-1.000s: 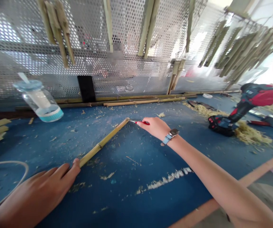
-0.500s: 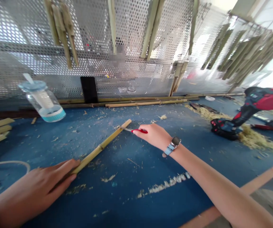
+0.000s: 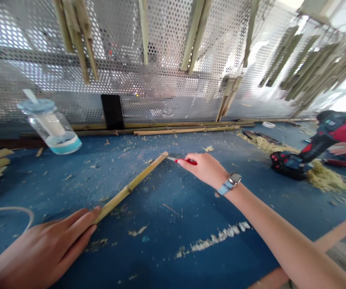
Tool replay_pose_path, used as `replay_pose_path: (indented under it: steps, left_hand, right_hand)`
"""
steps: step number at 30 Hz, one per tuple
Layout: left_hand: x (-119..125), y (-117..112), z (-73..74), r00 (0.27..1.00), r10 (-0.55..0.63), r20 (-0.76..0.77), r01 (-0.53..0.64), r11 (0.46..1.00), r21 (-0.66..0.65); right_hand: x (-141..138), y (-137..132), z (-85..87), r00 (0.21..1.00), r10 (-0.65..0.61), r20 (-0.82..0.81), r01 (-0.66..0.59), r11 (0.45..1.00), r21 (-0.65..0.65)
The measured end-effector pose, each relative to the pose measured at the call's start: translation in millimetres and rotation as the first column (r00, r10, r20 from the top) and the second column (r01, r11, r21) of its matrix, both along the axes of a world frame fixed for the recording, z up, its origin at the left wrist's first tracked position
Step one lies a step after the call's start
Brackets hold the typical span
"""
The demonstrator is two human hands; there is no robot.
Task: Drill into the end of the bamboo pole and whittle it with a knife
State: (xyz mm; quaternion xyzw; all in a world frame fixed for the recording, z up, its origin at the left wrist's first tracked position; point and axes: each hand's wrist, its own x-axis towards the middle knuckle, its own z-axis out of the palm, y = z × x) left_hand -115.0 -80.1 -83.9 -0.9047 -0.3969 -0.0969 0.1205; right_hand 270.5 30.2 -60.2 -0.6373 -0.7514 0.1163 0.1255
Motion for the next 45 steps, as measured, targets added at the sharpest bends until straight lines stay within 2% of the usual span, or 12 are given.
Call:
replay_pose_path:
  steps: [2,7,10,15,21,24,27,30,34,37,40,45]
  left_hand:
    - [-0.8,0.2,-1.5,1.0,-0.013,0.006,0.013,0.999,0.04]
    - [-2.7,0.6,-2.8,0.999,-0.036,0.009,0.035,0.997,0.063]
    - [-1.6,0.5,-1.1,0.998,-0.059,0.005,0.059,0.996,0.069]
    - [1.2,0.5,0.8,0.995,-0.089,-0.045,0.094,0.99,0.103]
    - [3.1,-2.2,2.1,0.995,-0.076,-0.064,0.083,0.99,0.115]
    - [4.0,-2.8,3.8,0.996,-0.068,-0.062,0.074,0.991,0.108]
    - [5.2,-3.0,5.6,0.995,-0.05,-0.088,0.059,0.993,0.101]
    - [6.2,-3.1,6.4,0.993,-0.03,-0.112,0.04,0.996,0.085]
    - [6.8,-3.9,6.4,0.994,-0.032,-0.106,0.039,0.997,0.069]
    - [7.0,-4.8,6.8,0.988,-0.018,-0.15,0.019,1.0,0.008]
    - [6.8,-5.8,6.9,0.983,-0.005,-0.181,0.001,1.0,-0.022]
    - [7.6,-7.6,4.9,0.992,-0.035,-0.122,0.046,0.995,0.088]
  right_hand:
    - [0.0,3.3,-3.3,0.999,0.028,-0.018,-0.028,0.999,-0.043]
    - [6.6,9.7,-5.5,0.99,-0.118,0.074,0.117,0.993,0.028]
    - [3.9,3.4,-3.9,0.998,-0.06,-0.008,0.06,0.998,0.035]
    - [0.7,3.9,-8.4,0.997,0.034,-0.066,-0.039,0.997,-0.066]
    - [17.6,19.7,-10.8,0.985,-0.153,0.076,0.151,0.988,0.04]
    - [12.9,12.0,-7.2,0.997,-0.082,-0.005,0.082,0.995,0.055]
    - [6.3,6.7,-6.1,0.997,0.023,-0.068,-0.025,0.999,-0.029]
    - [9.7,13.1,-8.4,0.999,-0.007,-0.046,0.004,0.998,-0.062]
    - [18.6,20.7,-9.1,0.996,-0.087,0.029,0.086,0.996,0.011]
    - [15.0,15.1,-6.4,0.999,-0.022,-0.031,0.023,0.999,0.028]
    - [9.4,11.0,-5.4,0.997,0.028,-0.074,-0.032,0.999,-0.043]
    - [12.3,15.8,-8.2,0.992,-0.111,0.056,0.111,0.994,0.004]
